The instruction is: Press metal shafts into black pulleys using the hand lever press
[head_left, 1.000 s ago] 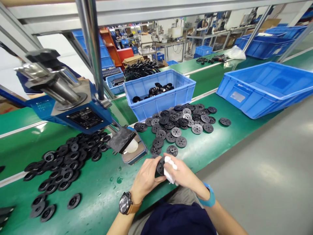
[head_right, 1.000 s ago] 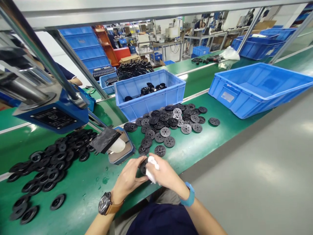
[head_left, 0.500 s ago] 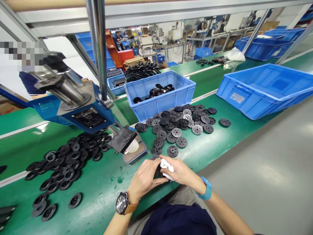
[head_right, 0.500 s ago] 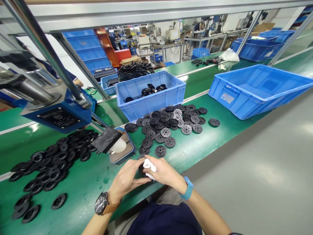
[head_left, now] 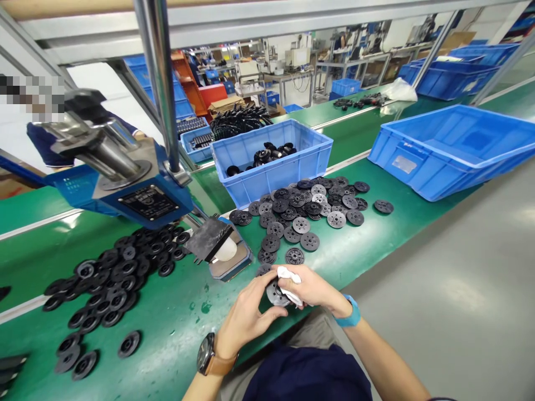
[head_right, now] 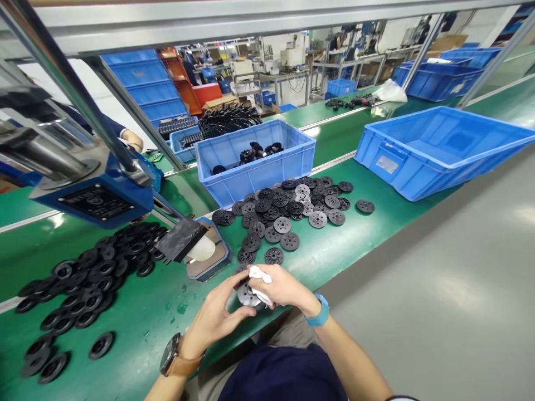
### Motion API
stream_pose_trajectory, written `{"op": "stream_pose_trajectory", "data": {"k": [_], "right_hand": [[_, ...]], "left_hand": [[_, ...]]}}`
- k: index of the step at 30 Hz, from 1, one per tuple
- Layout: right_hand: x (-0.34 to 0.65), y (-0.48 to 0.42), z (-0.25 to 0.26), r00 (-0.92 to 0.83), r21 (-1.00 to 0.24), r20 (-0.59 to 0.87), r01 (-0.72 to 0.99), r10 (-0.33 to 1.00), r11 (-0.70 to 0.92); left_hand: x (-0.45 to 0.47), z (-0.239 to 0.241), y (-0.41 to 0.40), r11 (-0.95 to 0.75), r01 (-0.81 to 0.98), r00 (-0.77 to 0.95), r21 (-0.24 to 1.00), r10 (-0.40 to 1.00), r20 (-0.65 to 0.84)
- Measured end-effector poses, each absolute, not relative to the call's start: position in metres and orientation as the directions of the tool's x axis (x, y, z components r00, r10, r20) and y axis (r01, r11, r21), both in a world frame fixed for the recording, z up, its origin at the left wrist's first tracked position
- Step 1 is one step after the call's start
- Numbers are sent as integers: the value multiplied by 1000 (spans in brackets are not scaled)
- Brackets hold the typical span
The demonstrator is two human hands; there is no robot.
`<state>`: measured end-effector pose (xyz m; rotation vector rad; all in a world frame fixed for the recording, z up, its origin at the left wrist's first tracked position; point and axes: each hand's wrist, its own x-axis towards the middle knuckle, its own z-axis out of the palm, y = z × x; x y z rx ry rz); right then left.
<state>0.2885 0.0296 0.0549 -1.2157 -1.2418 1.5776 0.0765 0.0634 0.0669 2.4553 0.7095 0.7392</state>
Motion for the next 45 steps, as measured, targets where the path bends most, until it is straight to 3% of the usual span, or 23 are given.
{"op": "stream_pose_trajectory", "data": {"k": [6,9,13,18,31,37,40,43,45], "right_hand": [[290,33,59,-243,-973,-229,20,943,-231],[285,27,57,-167,-948,-268,-128,949,-291],[271,16,53,13,-916,-261,-318,965,-243],[260,12,54,21,-984,-99,-154,995,-94],[260,13,47,34,-992,40,124,999,35],[271,20,44,156,-996,-1,91,988,-15],[280,20,47,221,-995,-94,-37,971,-87],[277,14,54,118,-972,-203,-141,972,-186],[269,9,57,40,-984,-175,-44,984,-173]], "left_hand": [[72,62,65,-733,340,732,589,599,324],[72,60,64,-721,380,671,580,646,363],[75,57,62,-678,480,516,556,731,446],[78,53,55,-669,507,461,544,743,485],[67,53,52,-749,419,498,513,662,560],[67,47,46,-735,408,493,542,677,547],[67,45,44,-708,425,446,564,706,550],[68,44,44,-705,425,423,568,709,564],[69,44,45,-714,414,439,564,700,564]]}}
